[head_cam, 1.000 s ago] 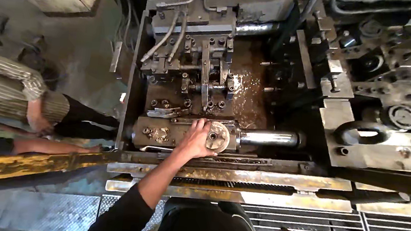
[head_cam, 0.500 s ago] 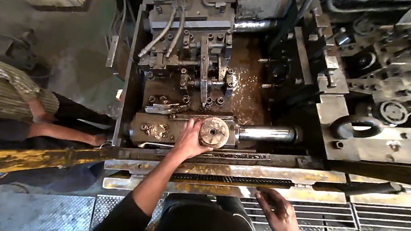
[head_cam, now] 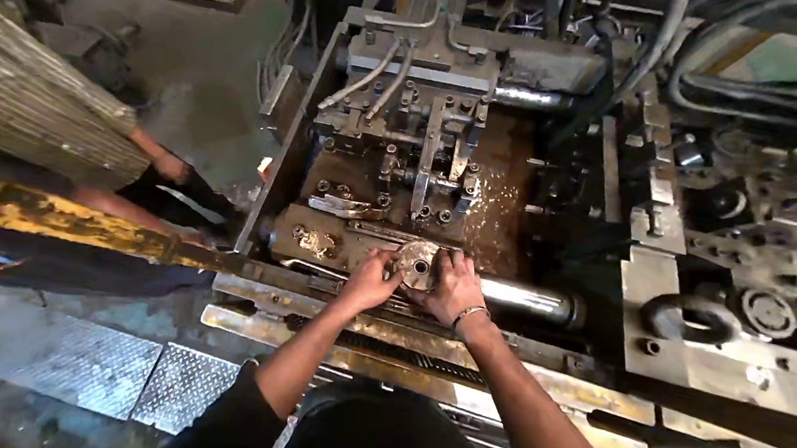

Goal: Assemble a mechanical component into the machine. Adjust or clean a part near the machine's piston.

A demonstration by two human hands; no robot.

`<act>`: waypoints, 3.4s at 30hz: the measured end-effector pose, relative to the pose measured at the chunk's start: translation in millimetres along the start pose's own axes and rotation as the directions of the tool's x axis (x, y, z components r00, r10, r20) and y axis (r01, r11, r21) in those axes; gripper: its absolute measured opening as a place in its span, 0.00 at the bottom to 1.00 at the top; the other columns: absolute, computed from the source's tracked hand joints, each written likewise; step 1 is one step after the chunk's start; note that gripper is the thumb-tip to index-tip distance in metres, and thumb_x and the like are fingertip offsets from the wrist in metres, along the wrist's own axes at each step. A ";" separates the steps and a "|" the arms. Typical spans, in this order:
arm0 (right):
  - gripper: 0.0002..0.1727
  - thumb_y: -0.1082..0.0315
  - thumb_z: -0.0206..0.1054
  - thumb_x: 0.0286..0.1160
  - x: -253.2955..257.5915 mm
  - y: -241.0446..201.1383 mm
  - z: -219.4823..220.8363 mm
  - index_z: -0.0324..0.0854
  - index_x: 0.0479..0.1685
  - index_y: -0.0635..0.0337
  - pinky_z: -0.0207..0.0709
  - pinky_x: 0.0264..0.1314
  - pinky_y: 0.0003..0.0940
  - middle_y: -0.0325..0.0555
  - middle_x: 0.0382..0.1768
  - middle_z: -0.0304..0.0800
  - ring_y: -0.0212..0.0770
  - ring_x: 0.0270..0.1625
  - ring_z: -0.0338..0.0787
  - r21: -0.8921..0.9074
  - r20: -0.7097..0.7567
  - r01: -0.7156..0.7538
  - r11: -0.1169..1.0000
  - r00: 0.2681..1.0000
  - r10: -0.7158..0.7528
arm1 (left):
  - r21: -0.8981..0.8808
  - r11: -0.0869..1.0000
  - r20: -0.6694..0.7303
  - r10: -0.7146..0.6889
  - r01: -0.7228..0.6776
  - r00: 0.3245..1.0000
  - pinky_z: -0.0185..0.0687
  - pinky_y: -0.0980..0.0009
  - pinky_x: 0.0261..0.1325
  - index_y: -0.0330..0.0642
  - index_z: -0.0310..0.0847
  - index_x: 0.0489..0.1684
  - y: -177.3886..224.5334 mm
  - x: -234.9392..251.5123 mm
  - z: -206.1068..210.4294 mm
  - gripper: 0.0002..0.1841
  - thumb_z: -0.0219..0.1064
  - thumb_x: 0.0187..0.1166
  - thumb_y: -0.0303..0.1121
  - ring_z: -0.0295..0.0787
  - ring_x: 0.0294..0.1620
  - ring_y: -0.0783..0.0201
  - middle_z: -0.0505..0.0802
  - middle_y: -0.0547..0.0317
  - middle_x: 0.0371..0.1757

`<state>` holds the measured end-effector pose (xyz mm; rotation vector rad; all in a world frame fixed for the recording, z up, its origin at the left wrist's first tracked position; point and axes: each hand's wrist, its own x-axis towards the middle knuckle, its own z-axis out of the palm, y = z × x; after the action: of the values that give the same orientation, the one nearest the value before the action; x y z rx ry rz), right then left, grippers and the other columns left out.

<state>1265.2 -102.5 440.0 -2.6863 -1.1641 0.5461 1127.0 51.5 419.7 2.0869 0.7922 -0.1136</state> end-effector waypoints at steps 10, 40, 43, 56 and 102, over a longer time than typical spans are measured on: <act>0.60 0.38 0.89 0.32 13.3 -26.9 -3.3 0.72 0.72 0.66 0.78 0.64 0.65 0.70 0.73 0.72 0.68 0.72 0.78 -0.092 0.078 -0.150 0.984 0.984 0.158 | -0.073 0.994 -0.033 -0.082 0.079 0.996 0.84 0.47 0.70 0.43 0.78 0.78 18.2 0.1 11.2 0.26 0.69 0.81 0.42 0.87 0.65 0.50 0.85 0.46 0.71; 0.57 0.38 0.89 0.40 1.9 13.4 25.0 0.75 0.80 0.54 0.78 0.67 0.63 0.60 0.73 0.76 0.65 0.71 0.78 0.067 -0.127 0.095 0.993 0.988 -0.086 | -0.210 0.976 -0.075 -0.069 0.052 0.995 0.89 0.55 0.58 0.46 0.79 0.78 1.9 -7.7 21.1 0.30 0.71 0.71 0.31 0.89 0.53 0.57 0.85 0.49 0.66; 0.57 0.39 0.90 0.38 4.3 9.6 22.2 0.76 0.79 0.56 0.78 0.71 0.60 0.60 0.72 0.77 0.64 0.71 0.78 0.046 -0.111 0.090 0.995 0.990 -0.084 | -0.380 0.907 -0.034 -0.208 0.180 0.977 0.87 0.51 0.60 0.44 0.80 0.75 10.6 -5.5 20.1 0.28 0.71 0.70 0.31 0.88 0.57 0.54 0.87 0.48 0.64; 0.53 0.34 0.86 0.44 5.6 6.7 21.6 0.78 0.77 0.50 0.82 0.59 0.61 0.56 0.72 0.77 0.61 0.71 0.79 -0.002 -0.087 0.060 0.998 0.994 -0.060 | -0.334 0.926 -0.028 -0.195 0.175 0.980 0.88 0.52 0.60 0.42 0.81 0.71 11.6 1.7 16.8 0.27 0.72 0.68 0.29 0.89 0.56 0.55 0.88 0.48 0.61; 0.35 0.55 0.80 0.68 -36.0 -2.4 51.1 0.73 0.73 0.57 0.83 0.63 0.59 0.54 0.52 0.93 0.53 0.54 0.93 0.675 0.125 -0.440 0.592 0.859 0.496 | 0.094 0.990 0.075 -0.112 0.105 0.991 0.81 0.38 0.72 0.52 0.80 0.78 14.8 27.5 4.7 0.27 0.72 0.76 0.38 0.88 0.69 0.48 0.91 0.50 0.67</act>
<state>1220.8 -126.9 403.2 -2.2599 -0.1050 0.7517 1158.3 55.4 417.5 2.1090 0.8652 -0.2957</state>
